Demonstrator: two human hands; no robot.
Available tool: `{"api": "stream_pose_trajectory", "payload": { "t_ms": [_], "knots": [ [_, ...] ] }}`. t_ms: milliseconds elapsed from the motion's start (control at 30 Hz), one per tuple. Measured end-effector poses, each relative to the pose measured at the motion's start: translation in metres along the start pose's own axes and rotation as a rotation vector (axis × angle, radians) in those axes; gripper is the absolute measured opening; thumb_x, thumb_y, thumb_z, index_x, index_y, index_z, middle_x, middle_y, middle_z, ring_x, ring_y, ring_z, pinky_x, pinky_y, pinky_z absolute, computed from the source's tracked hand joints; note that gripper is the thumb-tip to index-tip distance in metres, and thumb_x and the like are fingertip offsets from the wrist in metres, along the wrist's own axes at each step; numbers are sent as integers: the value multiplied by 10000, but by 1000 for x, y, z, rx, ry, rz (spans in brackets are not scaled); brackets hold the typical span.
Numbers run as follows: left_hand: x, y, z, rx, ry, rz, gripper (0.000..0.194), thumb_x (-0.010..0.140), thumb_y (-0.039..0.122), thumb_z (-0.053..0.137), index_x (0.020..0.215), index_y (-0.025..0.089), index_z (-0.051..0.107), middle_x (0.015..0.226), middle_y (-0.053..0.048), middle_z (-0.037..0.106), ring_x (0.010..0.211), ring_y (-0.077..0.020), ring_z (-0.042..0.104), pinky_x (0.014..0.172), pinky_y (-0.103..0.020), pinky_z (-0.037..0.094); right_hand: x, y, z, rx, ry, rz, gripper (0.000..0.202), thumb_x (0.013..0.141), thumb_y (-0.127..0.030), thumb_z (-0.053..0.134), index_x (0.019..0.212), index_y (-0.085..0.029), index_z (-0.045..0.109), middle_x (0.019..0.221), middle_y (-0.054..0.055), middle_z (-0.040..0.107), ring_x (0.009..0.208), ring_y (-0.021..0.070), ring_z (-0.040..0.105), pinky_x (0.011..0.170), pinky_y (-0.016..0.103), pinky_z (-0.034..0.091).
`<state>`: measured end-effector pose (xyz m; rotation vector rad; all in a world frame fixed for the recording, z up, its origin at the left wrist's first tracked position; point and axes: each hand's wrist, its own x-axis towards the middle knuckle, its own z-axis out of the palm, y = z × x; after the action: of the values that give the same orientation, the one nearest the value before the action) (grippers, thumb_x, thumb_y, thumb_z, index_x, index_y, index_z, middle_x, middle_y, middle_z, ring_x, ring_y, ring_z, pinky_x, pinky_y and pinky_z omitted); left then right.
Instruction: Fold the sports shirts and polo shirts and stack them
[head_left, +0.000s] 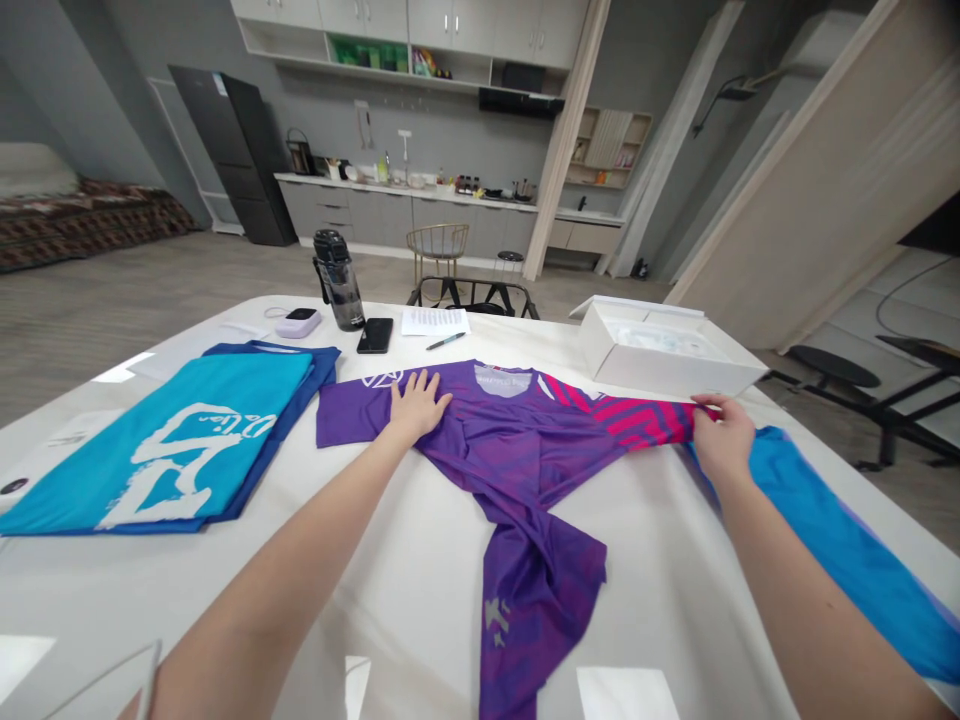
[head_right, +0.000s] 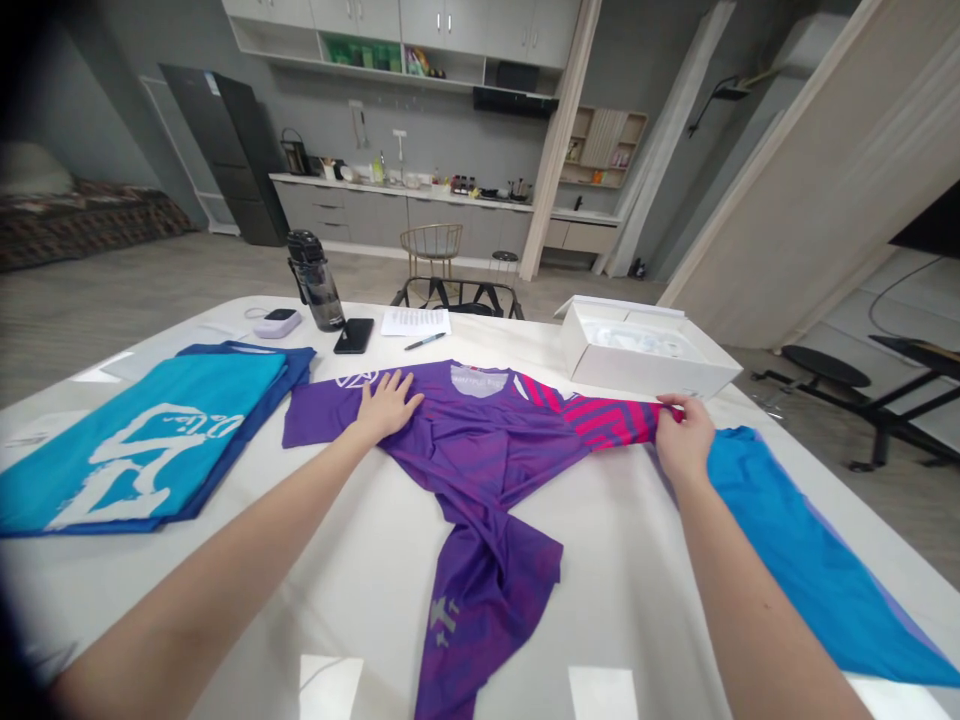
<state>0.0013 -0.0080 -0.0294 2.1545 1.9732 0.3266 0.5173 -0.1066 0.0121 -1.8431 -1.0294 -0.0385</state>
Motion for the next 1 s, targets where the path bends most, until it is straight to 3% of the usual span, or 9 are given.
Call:
{"api": "stream_pose_trajectory", "payload": {
  "t_ms": [67,133,233,300,400,533,633,767,1000],
  "knots": [
    [4,1,6,-16,-36,37,707,963,640,299,1563,275,379,1657,-91,268,1540,-342,182,1212,-632,42,0,8,-5,-297,-176,-130,311,764,-77,552,994,-190,729,1121,190,643,1020,272,627,898,393,488],
    [8,0,10,-39,-43,14,694,957,655,310,1553,310,393,1657,-77,269,1541,-345,177,1205,-647,37,-4,13,-7,-574,-365,-122,316,725,-75,611,986,-189,747,1121,195,636,1024,330,625,889,462,487],
    [15,-3,13,-53,-11,3,704,947,668,325,1551,314,396,1659,-80,265,1542,-345,174,1207,-644,19,-18,11,-1,-829,-384,-159,354,759,-136,634,1094,-188,735,1195,215,619,1130,412,577,917,564,461],
    [19,-4,14,-59,-1,10,715,942,673,336,1551,306,398,1657,-86,269,1540,-347,178,1210,-636,9,-30,2,10,-791,-343,-311,383,843,-170,568,1206,-170,689,1277,216,599,1221,381,541,1005,538,430],
    [24,-7,15,-63,4,26,728,934,686,346,1551,303,401,1654,-86,277,1540,-347,179,1212,-631,0,-48,-15,37,-580,-461,-440,426,965,-284,452,1337,-144,605,1376,188,579,1299,285,517,1108,419,387],
    [28,-10,14,5,-6,27,739,946,694,276,1570,307,358,1664,-74,251,1545,-329,170,1216,-628,31,-67,-29,74,-587,-640,-320,606,1012,-577,311,1491,-246,479,1564,121,433,1459,323,343,1181,590,240],
    [31,-10,11,75,-34,35,749,957,691,205,1588,303,312,1675,-56,215,1549,-314,159,1217,-634,58,-66,-30,91,-678,-688,-235,706,982,-701,223,1572,-331,342,1664,57,254,1524,351,191,1172,702,110],
    [37,-10,9,103,-41,42,751,964,684,168,1596,297,293,1678,-45,203,1549,-313,159,1217,-637,72,-48,-26,102,-720,-729,-263,740,971,-726,158,1595,-346,274,1687,29,169,1537,331,153,1174,702,115],
    [49,-15,14,91,-20,61,747,968,684,181,1590,289,308,1674,-65,214,1549,-312,163,1211,-649,82,-29,-24,113,-740,-736,-296,737,972,-721,166,1601,-349,258,1682,28,193,1529,335,180,1174,695,139]
  ]
}}
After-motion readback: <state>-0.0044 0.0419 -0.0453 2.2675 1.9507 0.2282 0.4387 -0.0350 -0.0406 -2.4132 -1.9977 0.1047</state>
